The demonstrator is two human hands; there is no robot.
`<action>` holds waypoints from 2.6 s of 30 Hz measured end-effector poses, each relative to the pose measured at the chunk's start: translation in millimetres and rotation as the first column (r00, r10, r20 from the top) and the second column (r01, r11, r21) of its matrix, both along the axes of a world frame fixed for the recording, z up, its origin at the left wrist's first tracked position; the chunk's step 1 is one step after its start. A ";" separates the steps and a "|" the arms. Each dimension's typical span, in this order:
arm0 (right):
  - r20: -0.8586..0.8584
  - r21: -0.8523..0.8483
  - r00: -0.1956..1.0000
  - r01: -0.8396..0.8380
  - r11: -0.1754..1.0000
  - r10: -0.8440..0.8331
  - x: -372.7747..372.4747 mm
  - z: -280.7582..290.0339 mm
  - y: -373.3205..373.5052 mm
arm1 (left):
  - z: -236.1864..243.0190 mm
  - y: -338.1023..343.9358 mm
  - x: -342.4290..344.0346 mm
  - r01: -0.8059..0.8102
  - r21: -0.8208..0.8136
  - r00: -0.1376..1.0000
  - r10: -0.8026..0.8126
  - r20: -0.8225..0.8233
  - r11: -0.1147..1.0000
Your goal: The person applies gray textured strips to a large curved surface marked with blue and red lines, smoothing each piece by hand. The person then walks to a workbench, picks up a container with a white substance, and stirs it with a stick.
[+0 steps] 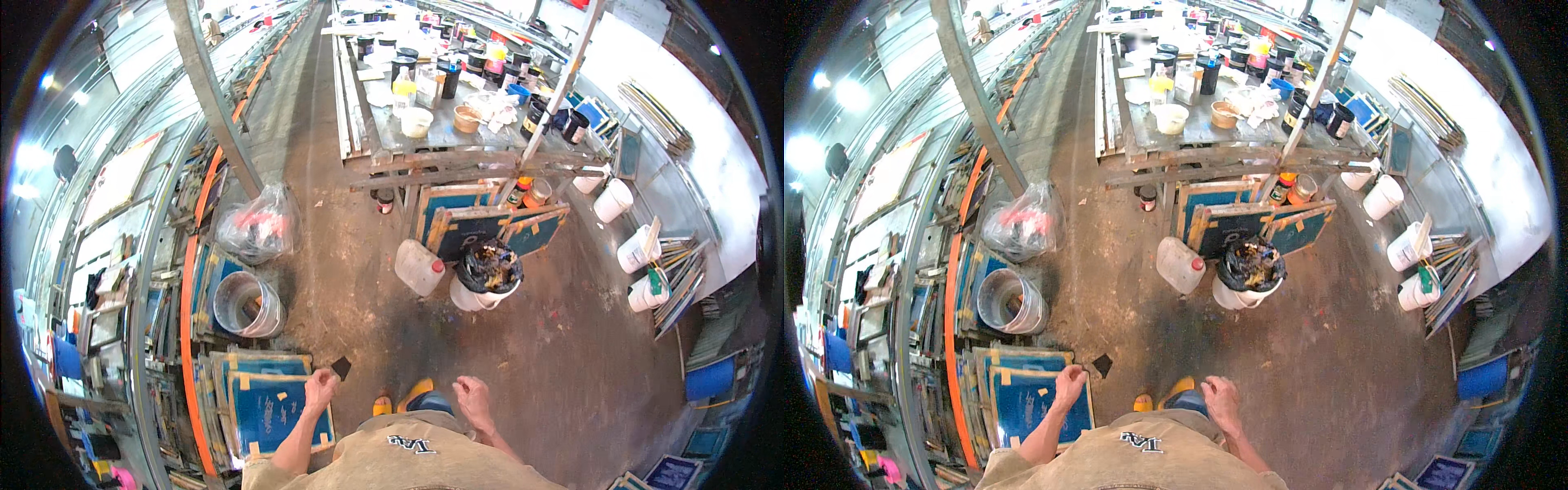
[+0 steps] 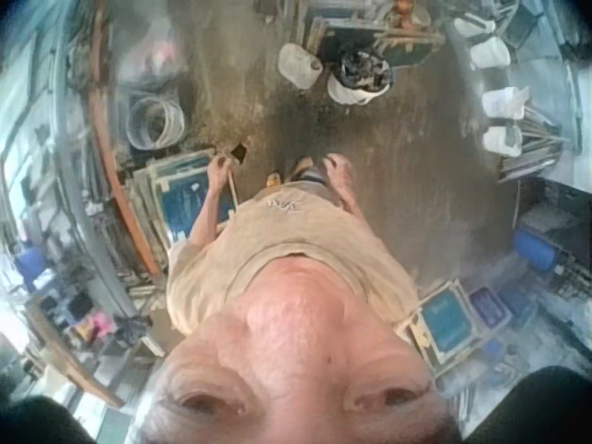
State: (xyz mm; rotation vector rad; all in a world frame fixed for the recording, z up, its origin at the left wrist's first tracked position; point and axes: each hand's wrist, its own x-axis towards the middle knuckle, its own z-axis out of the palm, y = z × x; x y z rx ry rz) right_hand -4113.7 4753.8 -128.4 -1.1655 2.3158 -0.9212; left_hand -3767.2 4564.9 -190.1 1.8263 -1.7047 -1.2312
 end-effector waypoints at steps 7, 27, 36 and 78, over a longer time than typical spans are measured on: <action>-0.271 -0.290 0.958 -0.176 0.941 0.095 -99.8 41.5 -196.4 | 34.9 -124.0 -136.6 -0.095 -0.246 0.968 0.032 -0.247 0.965; -0.752 -0.136 0.642 -0.377 0.916 0.152 -249.4 157.3 -611.8 | 144.9 -519.0 -453.5 0.136 -0.600 0.918 -0.327 -0.222 0.788; -0.765 -0.105 0.611 -0.433 0.895 0.205 -260.8 160.1 -660.8 | 130.8 -578.9 -497.1 0.231 -0.483 0.927 -0.342 -0.153 0.844; -0.739 -0.096 0.484 -0.764 0.638 0.469 -333.5 171.2 -746.2 | 130.3 -581.0 -506.1 0.234 -0.528 0.960 -0.281 -0.010 0.816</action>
